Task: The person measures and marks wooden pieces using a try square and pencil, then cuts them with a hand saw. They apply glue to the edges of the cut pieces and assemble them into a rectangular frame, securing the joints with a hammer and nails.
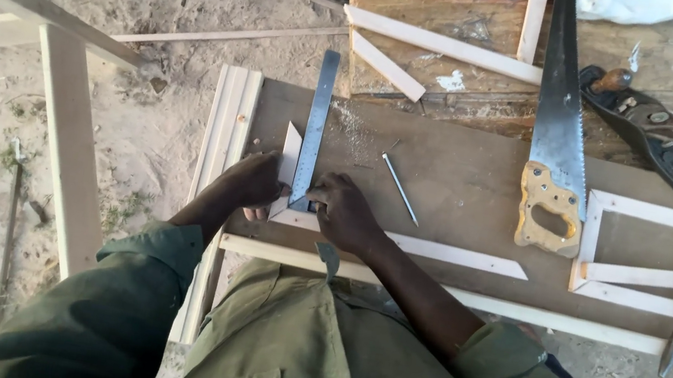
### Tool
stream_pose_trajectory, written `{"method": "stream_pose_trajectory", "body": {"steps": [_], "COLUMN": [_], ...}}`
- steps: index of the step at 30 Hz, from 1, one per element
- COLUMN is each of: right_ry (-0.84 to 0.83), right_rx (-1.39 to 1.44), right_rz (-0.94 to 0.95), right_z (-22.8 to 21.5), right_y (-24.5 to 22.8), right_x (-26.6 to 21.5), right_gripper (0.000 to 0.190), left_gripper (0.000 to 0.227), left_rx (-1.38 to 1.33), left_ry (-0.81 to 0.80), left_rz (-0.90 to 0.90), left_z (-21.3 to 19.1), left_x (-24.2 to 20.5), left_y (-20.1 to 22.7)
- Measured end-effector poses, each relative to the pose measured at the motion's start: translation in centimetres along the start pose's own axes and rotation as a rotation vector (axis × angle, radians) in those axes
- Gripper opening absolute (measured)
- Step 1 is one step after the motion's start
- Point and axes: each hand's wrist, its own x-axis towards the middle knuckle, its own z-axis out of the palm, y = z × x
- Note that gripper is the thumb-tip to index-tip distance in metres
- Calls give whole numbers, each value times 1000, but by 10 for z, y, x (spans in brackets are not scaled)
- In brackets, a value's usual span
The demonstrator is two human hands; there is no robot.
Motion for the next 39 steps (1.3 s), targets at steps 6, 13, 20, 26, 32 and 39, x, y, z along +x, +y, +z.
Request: {"method": "stream_pose_trajectory", "body": {"steps": [6, 13, 20, 26, 32, 39], "right_ry": [-5, 132, 156, 220, 236, 358], "right_rx": [31, 7, 24, 92, -22, 9], "right_rz": [88, 201, 113, 71, 9, -73], "right_z": [5, 17, 20, 23, 30, 54], "right_y": [1, 4, 12, 10, 23, 45], "right_x": [1, 8, 8, 4, 8, 5], "right_gripper": [18, 15, 17, 19, 17, 10], "left_gripper": [35, 33, 28, 35, 37, 46], "left_rx": [-32, -87, -84, 69, -15, 67], "left_ry": [-16, -30, -13, -6, 10, 345], "left_rz": [-11, -72, -57, -47, -100, 527], "left_z": [-2, 9, 41, -7, 2, 59], "left_x": [-12, 2, 64, -34, -20, 58], "left_y": [5, -3, -44, 20, 9, -48]}}
